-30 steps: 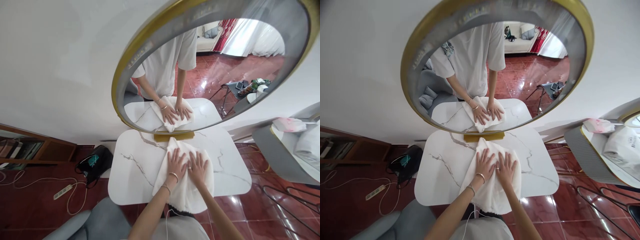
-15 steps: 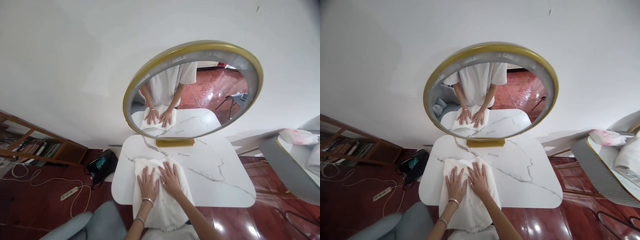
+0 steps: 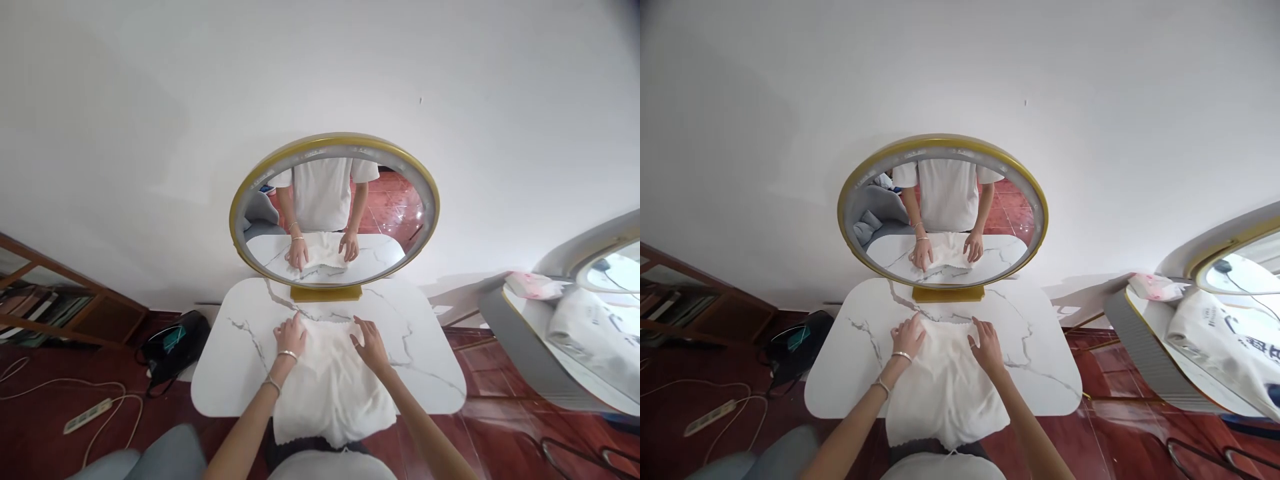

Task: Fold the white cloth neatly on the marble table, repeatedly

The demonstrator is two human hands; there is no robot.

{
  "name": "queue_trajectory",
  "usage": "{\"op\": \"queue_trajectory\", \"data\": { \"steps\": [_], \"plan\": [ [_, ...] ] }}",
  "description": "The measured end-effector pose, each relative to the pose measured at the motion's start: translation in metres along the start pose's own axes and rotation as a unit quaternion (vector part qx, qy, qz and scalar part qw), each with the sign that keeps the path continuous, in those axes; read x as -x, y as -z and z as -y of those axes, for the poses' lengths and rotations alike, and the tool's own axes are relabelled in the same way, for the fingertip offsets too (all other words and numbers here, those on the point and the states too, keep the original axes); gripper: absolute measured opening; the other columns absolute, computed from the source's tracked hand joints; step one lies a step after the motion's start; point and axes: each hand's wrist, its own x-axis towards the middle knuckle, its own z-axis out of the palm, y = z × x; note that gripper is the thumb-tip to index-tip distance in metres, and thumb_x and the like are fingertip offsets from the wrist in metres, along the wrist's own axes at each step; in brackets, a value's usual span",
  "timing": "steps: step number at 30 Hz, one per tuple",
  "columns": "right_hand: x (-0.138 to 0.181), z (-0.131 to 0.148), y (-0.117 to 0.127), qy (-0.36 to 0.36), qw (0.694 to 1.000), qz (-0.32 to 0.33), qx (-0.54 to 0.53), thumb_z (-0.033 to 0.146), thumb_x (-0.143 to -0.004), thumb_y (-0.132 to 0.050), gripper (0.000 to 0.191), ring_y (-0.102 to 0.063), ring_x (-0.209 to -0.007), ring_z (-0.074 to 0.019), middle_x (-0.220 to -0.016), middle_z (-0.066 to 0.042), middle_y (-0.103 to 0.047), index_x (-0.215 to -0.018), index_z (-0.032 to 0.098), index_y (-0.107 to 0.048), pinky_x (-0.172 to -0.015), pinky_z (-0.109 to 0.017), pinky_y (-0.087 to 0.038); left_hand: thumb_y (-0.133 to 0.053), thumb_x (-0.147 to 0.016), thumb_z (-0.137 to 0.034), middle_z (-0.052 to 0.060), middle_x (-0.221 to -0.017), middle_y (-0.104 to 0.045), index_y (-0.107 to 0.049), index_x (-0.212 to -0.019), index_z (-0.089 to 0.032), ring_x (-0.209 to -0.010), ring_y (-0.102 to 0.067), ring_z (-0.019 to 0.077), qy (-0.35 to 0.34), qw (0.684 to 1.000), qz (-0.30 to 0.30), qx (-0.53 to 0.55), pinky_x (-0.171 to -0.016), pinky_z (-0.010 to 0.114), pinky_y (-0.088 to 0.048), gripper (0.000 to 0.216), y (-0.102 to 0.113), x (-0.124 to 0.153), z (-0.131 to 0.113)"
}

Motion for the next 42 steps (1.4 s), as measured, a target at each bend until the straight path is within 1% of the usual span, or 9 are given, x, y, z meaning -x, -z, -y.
{"op": "queue_trajectory", "data": {
  "steps": [6,10,17,22,26,28,33,38,42],
  "plan": [
    [-0.045,0.023,0.001,0.101,0.989,0.103,-0.018,0.015,-0.082,-0.053,0.045,-0.054,-0.105,-0.0241,-0.110,-0.009,-0.063,-0.127,0.022,-0.049,-0.087,-0.041,-0.051,-0.058,-0.075,-0.016,0.008,-0.109,-0.058,-0.064,-0.093,-0.021,-0.101,-0.054,0.0225,-0.135,0.986,0.096,-0.001,-0.086,0.033,-0.043,0.019,0.028,-0.033,0.028],
    [-0.055,0.038,-0.006,0.145,0.979,0.141,-0.036,0.017,-0.077,-0.064,0.039,-0.053,-0.109,-0.0227,-0.114,-0.007,-0.061,-0.115,0.024,-0.055,-0.089,-0.039,-0.050,-0.060,-0.073,-0.012,0.002,-0.088,-0.063,-0.064,-0.079,-0.021,-0.084,-0.060,0.0166,-0.223,0.963,0.148,0.015,-0.076,0.025,-0.046,0.011,0.034,-0.025,0.029],
    [-0.067,0.064,-0.014,0.205,0.937,0.277,-0.052,0.022,-0.068,-0.077,0.047,-0.039,-0.131,-0.0266,-0.136,-0.009,-0.049,-0.111,0.024,-0.058,-0.102,-0.045,-0.039,-0.057,-0.081,-0.013,0.006,-0.084,-0.068,-0.066,-0.075,-0.018,-0.091,-0.061,0.0200,-0.289,0.948,0.132,0.013,-0.086,0.032,-0.045,0.012,0.045,0.013,0.029],
    [-0.083,0.084,-0.018,0.215,0.907,0.357,-0.062,0.023,-0.068,-0.079,0.025,-0.046,-0.127,-0.0231,-0.129,-0.002,-0.058,-0.091,0.026,-0.069,-0.104,-0.039,-0.038,-0.057,-0.085,-0.019,0.006,-0.085,-0.070,-0.069,-0.075,-0.018,-0.090,-0.061,0.0181,-0.325,0.938,0.111,0.037,-0.084,0.029,-0.046,0.016,0.069,0.015,0.038],
    [-0.092,0.085,-0.005,0.182,0.906,0.378,-0.055,0.034,-0.079,-0.069,0.011,-0.062,-0.099,-0.0205,-0.102,-0.001,-0.070,-0.087,0.026,-0.071,-0.096,-0.037,-0.043,-0.053,-0.089,-0.022,0.004,-0.088,-0.070,-0.069,-0.077,-0.018,-0.089,-0.061,0.0163,-0.344,0.932,0.092,0.071,-0.081,0.027,-0.046,0.021,0.096,0.013,0.044],
    [-0.095,0.078,0.010,0.152,0.908,0.388,-0.044,0.043,-0.084,-0.062,0.020,-0.064,-0.085,-0.0215,-0.084,-0.002,-0.071,-0.083,0.025,-0.071,-0.088,-0.037,-0.046,-0.050,-0.091,-0.023,0.004,-0.087,-0.069,-0.068,-0.076,-0.018,-0.087,-0.061,0.0156,-0.358,0.926,0.081,0.093,-0.080,0.026,-0.046,0.023,0.112,0.014,0.047],
    [-0.091,0.049,0.070,0.061,0.901,0.421,-0.082,0.059,-0.086,-0.049,0.039,-0.062,-0.087,-0.0212,-0.092,-0.003,-0.069,-0.091,0.026,-0.071,-0.070,-0.029,-0.048,-0.043,-0.095,-0.024,0.002,-0.085,-0.066,-0.064,-0.078,-0.019,-0.086,-0.059,0.0142,-0.395,0.910,0.057,0.114,-0.080,0.025,-0.046,0.028,0.153,0.025,0.051],
    [-0.071,0.028,0.117,-0.022,0.844,0.512,-0.158,0.052,-0.085,-0.049,0.040,-0.052,-0.063,-0.0153,-0.067,-0.001,-0.058,-0.064,0.021,-0.064,-0.056,-0.026,-0.039,-0.037,-0.097,-0.024,0.001,-0.086,-0.065,-0.063,-0.078,-0.021,-0.086,-0.057,0.0129,-0.417,0.899,0.047,0.123,-0.081,0.024,-0.046,0.032,0.178,0.031,0.059],
    [-0.050,0.021,0.124,-0.077,0.868,0.467,-0.151,0.044,-0.080,-0.055,0.031,-0.051,-0.063,-0.0148,-0.068,0.000,-0.058,-0.060,0.020,-0.062,-0.057,-0.026,-0.038,-0.037,-0.096,-0.026,0.001,-0.086,-0.065,-0.063,-0.078,-0.022,-0.087,-0.058,0.0133,-0.416,0.901,0.038,0.115,-0.081,0.025,-0.047,0.032,0.186,0.030,0.067]
  ]
}}
